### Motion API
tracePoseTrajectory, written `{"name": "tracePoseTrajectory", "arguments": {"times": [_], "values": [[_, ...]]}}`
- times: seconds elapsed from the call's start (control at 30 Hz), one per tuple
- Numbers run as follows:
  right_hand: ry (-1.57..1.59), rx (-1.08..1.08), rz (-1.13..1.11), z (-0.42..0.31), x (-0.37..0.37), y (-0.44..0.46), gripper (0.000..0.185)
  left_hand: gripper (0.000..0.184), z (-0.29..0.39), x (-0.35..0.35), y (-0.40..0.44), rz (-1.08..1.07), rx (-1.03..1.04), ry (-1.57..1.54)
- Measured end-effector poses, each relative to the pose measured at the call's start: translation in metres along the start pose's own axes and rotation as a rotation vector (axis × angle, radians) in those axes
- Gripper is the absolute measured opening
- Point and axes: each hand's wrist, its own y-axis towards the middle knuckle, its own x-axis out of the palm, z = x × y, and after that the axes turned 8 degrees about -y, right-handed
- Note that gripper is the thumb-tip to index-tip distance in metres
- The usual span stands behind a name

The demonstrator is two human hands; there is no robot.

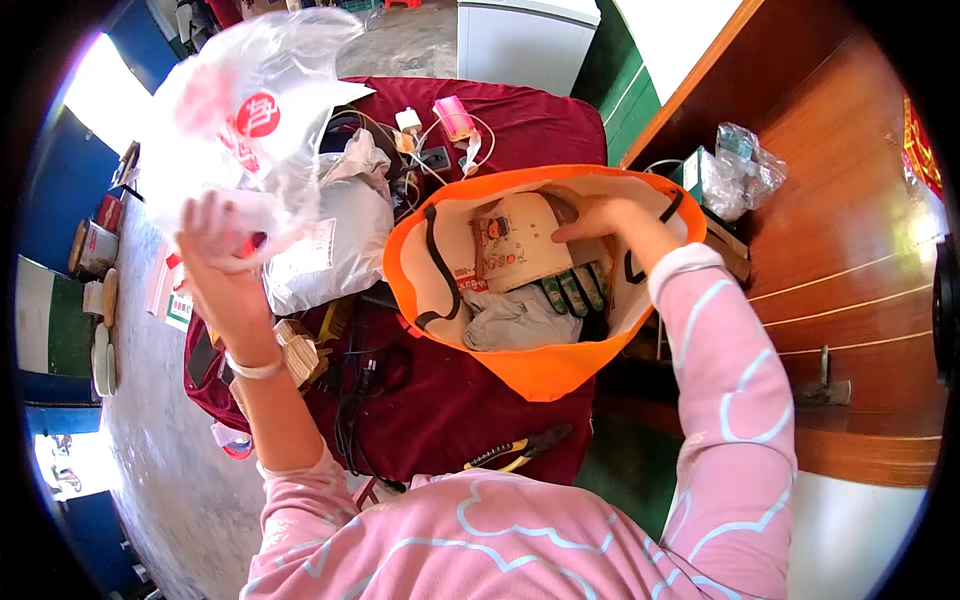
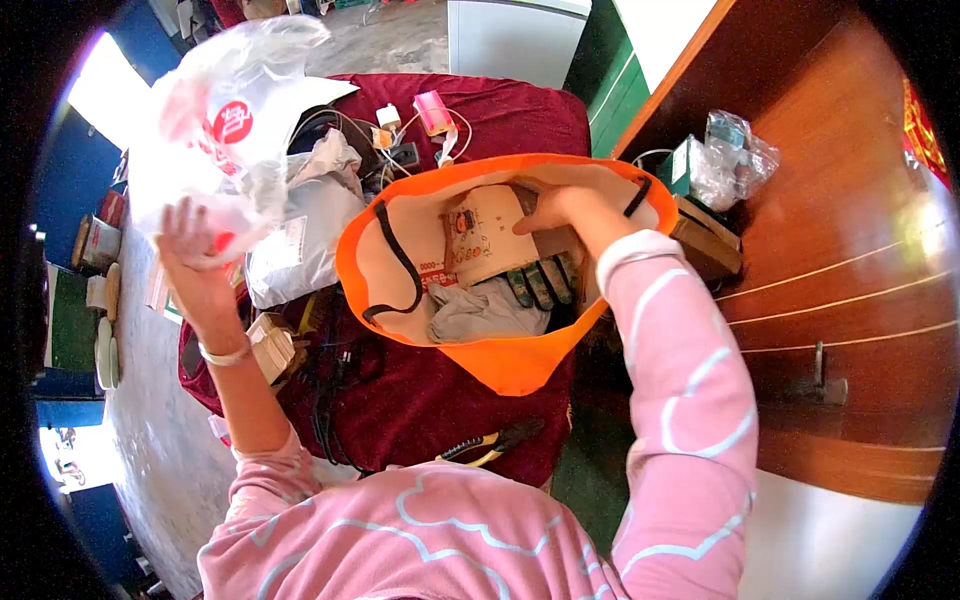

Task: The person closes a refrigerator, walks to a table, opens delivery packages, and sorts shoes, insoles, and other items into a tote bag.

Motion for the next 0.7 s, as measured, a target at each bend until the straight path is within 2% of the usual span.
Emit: {"name": "tracePoseTrajectory", "arguments": {"times": [0.03,0.1,0.13,0.23,0.27,0.37,0.43,0.5,0.57,0.6,0.7], "values": [[0.001,-0.025,0.08,0.007,0.029,0.03,0.094,0.043,-0.012,-0.009,-0.006,-0.019,-0.052,-0.044],[-0.014,0.036,0.037,-0.017,0.039,0.034,0.104,0.04,-0.029,-0.021,-0.02,0.002,-0.129,-0.086],[0.093,0.139,-0.034,-0.033,0.026,0.021,0.103,0.04,-0.033,-0.024,-0.025,0.022,-0.162,-0.073],[0.382,0.061,-0.034,-0.043,0.021,0.01,0.094,0.038,-0.044,-0.03,-0.036,0.068,-0.258,-0.054],[0.425,-0.004,0.155,-0.047,0.027,0.006,0.079,0.037,-0.049,-0.033,-0.036,0.068,-0.273,-0.066],[0.383,-0.083,0.076,-0.084,-0.004,-0.045,0.057,0.035,-0.053,-0.037,-0.034,0.07,-0.312,-0.053],[0.379,-0.391,0.102,-0.104,0.005,-0.072,0.05,0.035,-0.052,-0.043,-0.033,0.061,-0.322,0.009],[0.345,-0.624,-0.179,-0.125,-0.007,-0.102,0.047,0.032,-0.057,-0.046,-0.03,0.051,-0.318,0.007],[0.389,-0.663,-0.214,-0.137,-0.011,-0.123,0.055,0.032,-0.056,-0.044,-0.028,0.016,-0.309,-0.008],[0.405,-0.695,-0.224,-0.138,-0.008,-0.124,0.046,0.033,-0.056,-0.044,-0.029,-0.031,-0.314,-0.027],[0.548,-0.755,-0.253,-0.138,0.004,-0.122,0.038,0.034,-0.053,-0.039,-0.036,-0.09,-0.336,-0.032]]}}
